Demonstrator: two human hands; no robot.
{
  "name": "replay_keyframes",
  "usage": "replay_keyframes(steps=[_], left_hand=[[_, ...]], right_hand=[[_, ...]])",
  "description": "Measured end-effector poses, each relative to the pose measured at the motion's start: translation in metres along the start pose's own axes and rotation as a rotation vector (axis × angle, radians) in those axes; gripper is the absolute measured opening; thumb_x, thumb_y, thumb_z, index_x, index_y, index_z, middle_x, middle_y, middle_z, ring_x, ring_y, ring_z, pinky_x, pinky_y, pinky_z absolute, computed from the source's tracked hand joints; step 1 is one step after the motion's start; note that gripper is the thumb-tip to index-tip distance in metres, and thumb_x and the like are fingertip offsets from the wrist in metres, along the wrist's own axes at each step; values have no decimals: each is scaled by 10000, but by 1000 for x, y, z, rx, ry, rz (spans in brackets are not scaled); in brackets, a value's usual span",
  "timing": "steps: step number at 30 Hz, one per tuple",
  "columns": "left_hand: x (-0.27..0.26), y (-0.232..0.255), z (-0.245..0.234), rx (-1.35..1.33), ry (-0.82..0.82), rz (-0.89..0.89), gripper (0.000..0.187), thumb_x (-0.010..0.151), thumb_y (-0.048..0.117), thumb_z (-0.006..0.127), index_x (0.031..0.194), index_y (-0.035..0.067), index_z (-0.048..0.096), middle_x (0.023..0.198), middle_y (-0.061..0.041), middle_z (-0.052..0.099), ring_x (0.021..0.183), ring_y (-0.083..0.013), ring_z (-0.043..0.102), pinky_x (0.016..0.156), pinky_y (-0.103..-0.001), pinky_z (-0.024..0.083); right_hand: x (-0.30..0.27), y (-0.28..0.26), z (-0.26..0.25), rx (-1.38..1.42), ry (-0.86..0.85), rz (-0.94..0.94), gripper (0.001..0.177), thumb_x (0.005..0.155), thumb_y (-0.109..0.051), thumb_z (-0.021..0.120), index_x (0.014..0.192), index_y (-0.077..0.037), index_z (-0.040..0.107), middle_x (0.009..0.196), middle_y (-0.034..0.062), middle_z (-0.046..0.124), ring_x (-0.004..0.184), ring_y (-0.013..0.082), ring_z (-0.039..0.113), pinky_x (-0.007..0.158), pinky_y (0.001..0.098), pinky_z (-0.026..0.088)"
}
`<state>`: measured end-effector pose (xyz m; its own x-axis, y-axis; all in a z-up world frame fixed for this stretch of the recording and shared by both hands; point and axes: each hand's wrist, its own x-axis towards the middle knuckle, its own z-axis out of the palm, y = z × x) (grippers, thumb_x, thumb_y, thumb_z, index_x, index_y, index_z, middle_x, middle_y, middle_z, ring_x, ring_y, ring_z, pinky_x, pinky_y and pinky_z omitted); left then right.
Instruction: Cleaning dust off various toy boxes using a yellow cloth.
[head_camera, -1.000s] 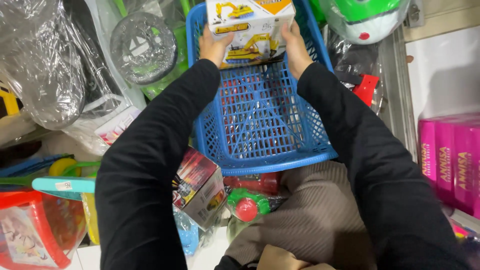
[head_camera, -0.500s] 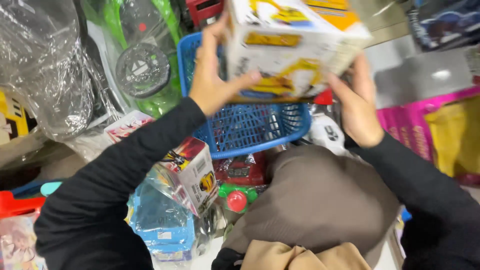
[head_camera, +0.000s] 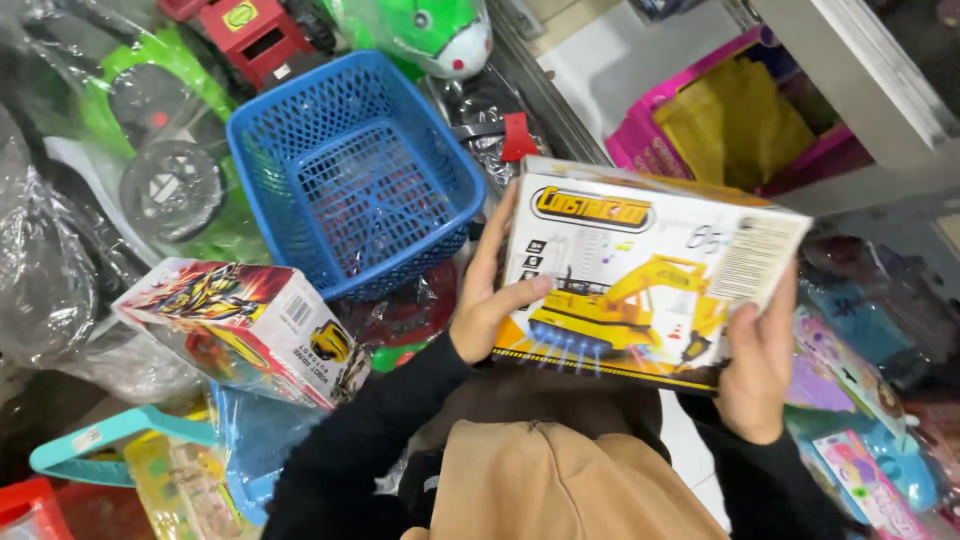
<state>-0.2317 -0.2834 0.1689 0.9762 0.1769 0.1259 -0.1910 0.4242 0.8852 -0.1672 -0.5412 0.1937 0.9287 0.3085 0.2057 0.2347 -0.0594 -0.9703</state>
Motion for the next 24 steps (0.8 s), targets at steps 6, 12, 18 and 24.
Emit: replay_keyframes(steps=[6,12,18,24], left_hand=[[-19,-43,-14,10,136,-91,921,828,76,642,1645,-9,225,1673,-173,337,1530,-243,348,1256,-347,245],[-29,-42,-22,-39,187,-107,927,801,66,644,1629,-35,241,1647,-176,369,1511,-258,374,1251,-365,257],[-29,-48,-31,-35,218,-110,929,791,27,653,1624,-38,248,1629,-175,392,1495,-253,395,1241,-364,271],[-29,-41,-28,-42,212,-101,919,809,28,663,1630,-34,254,1622,-176,402,1477,-248,416,1234,-353,289]], right_hand=[[-20,58,7,137,13,210,638,1088,-156,394,1653,0,142,1673,121,302,1511,198,318,1240,322,226],[-13,66,10,173,-67,187,646,1099,-228,319,1671,-8,117,1710,124,259,1560,212,271,1268,339,194],[90,128,-6,-289,-36,-60,775,1118,-465,447,1682,-39,129,1737,206,228,1636,312,241,1341,390,209],[178,201,-13,-1053,-75,92,1025,921,-510,752,1611,-4,187,1649,280,193,1540,447,119,1201,506,229]])
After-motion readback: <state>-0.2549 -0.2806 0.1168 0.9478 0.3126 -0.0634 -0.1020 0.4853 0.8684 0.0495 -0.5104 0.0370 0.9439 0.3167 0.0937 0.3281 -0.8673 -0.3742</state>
